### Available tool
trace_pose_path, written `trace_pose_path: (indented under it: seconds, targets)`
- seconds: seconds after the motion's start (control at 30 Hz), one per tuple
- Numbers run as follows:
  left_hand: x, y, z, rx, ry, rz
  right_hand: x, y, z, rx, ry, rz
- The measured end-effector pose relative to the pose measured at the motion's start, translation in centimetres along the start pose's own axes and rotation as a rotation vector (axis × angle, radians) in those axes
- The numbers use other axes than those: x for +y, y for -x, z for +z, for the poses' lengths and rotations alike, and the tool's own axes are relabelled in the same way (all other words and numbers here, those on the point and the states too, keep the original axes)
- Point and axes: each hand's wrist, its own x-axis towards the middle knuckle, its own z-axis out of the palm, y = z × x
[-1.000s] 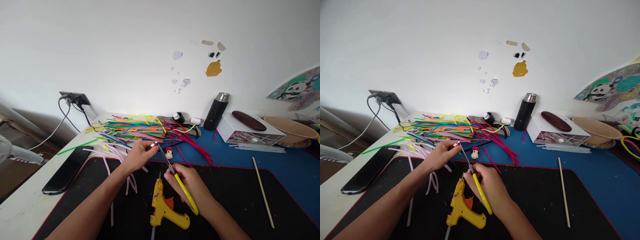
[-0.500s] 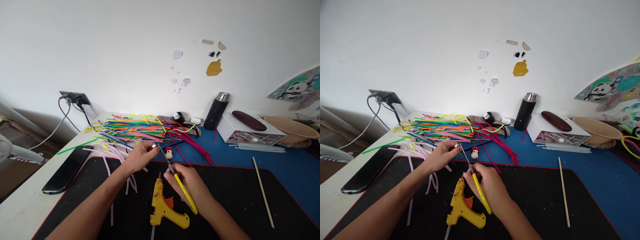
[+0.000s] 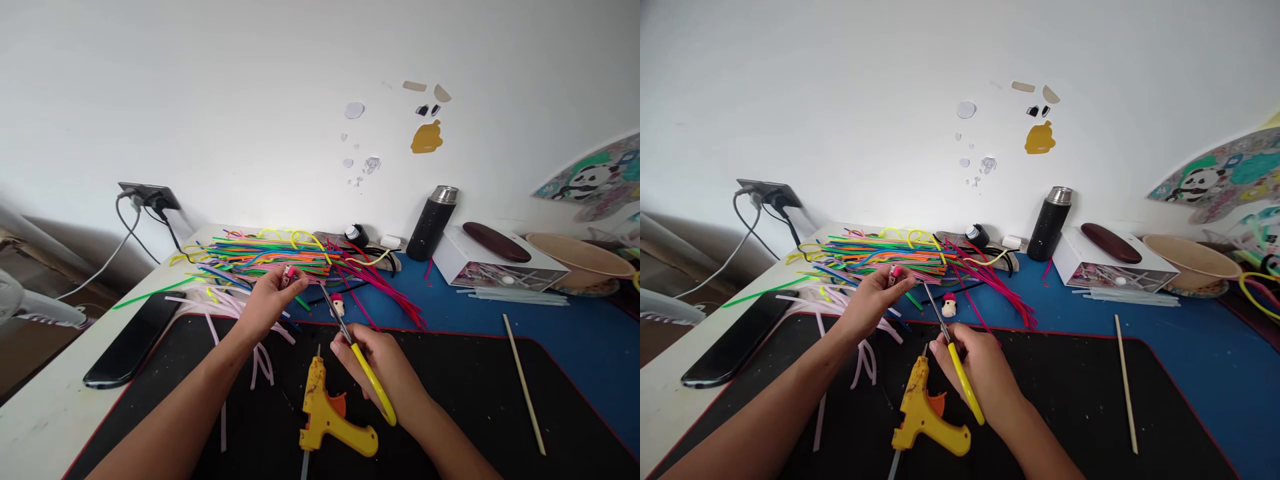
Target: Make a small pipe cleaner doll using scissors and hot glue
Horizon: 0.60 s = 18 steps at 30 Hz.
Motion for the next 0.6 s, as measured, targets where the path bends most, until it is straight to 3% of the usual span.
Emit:
trace_pose_path:
  seconds: [0.3, 0.6]
  targets:
    - [-0.12, 0.20, 0.04, -0.033, 0.129, -0.006, 0.75, -0.43, -0.11, 0.030, 0.074, -0.076]
    - [0.30, 0.50, -0.13, -0.076, 0.073, 0.015, 0.45, -0.18, -0.05, 0.031, 0.083, -0.081]
